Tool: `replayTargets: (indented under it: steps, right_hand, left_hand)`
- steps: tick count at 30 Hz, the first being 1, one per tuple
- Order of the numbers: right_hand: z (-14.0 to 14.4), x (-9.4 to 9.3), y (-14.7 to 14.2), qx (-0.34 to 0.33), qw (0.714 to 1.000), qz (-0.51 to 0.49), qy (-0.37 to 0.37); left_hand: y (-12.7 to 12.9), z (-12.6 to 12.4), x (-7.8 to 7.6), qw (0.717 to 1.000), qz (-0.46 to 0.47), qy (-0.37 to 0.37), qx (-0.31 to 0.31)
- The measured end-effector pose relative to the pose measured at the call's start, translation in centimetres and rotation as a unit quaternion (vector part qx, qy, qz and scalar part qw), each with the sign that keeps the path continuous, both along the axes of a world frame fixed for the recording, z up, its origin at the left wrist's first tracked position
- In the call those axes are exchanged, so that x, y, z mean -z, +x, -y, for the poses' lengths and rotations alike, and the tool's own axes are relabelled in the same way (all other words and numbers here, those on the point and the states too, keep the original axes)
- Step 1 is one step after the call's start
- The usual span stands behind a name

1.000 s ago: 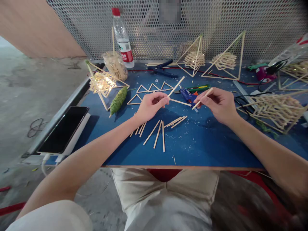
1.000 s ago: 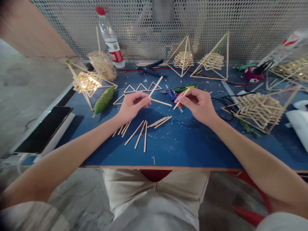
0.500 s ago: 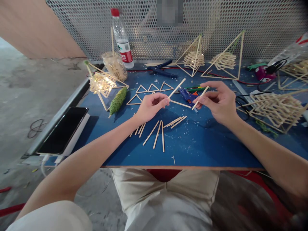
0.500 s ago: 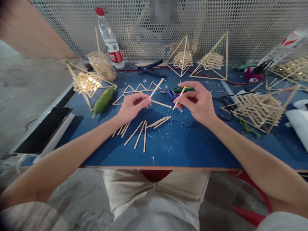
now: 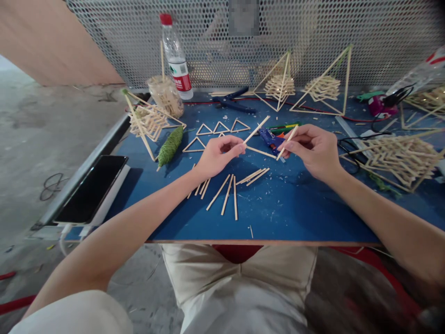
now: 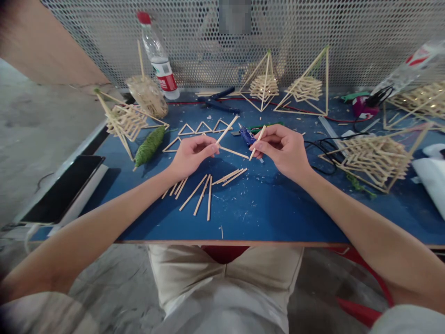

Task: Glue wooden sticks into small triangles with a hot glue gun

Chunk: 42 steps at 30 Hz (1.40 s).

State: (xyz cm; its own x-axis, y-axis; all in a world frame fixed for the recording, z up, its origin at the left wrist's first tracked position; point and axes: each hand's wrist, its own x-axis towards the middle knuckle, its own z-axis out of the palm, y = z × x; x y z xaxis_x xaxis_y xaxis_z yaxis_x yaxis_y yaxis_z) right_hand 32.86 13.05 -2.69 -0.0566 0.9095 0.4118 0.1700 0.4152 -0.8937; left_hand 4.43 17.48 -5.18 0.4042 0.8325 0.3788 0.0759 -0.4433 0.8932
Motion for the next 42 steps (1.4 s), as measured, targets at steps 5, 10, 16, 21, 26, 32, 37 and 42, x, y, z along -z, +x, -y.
replayTargets:
  steps: [5,10,16,21,26,32,37,42]
  right_hand:
    - [-0.11,0.21,0.05,-0.003,1.0,0.004,0.003]
    - [-0.1,0.15,0.04,-0.002,1.0,0.003,-0.001]
    - [0.06,0.04,-0.05,-0.003,1.0,-0.001,0.003]
    - [0.18,-0.04,-0.08,0.003,1.0,0.011,0.003]
    - [0.24,-0.03,0.01,-0.005,1.0,0.023,0.004]
    - [0.3,-0.24,-0.15,0.005,0.999,0.037,0.016]
    - [0.1,-0.21,-0.05,-0.009,0.999,0.046,0.008]
    - [-0.5,0.35,0.39,-0.015,0.998,0.066,0.0]
  left_hand:
    - [-0.01,-0.01,0.1,1.0,-0.009,-0.001,-0.002]
    - [-0.03,0.01,0.09,1.0,-0.012,0.007,0.003]
    - [-0.04,0.12,-0.04,1.0,-0.018,0.005,0.004]
    - [0.0,0.2,-0.13,1.0,-0.021,0.008,0.007]
    - [0.08,0.22,-0.16,1.0,-0.022,0.011,0.007]
    - [-0.02,0.28,-0.17,0.999,-0.042,0.007,0.003]
    - [-0.15,0.27,-0.33,0.997,-0.07,0.017,-0.002]
    - [-0.25,0.26,-0.48,0.994,-0.108,0.031,-0.015]
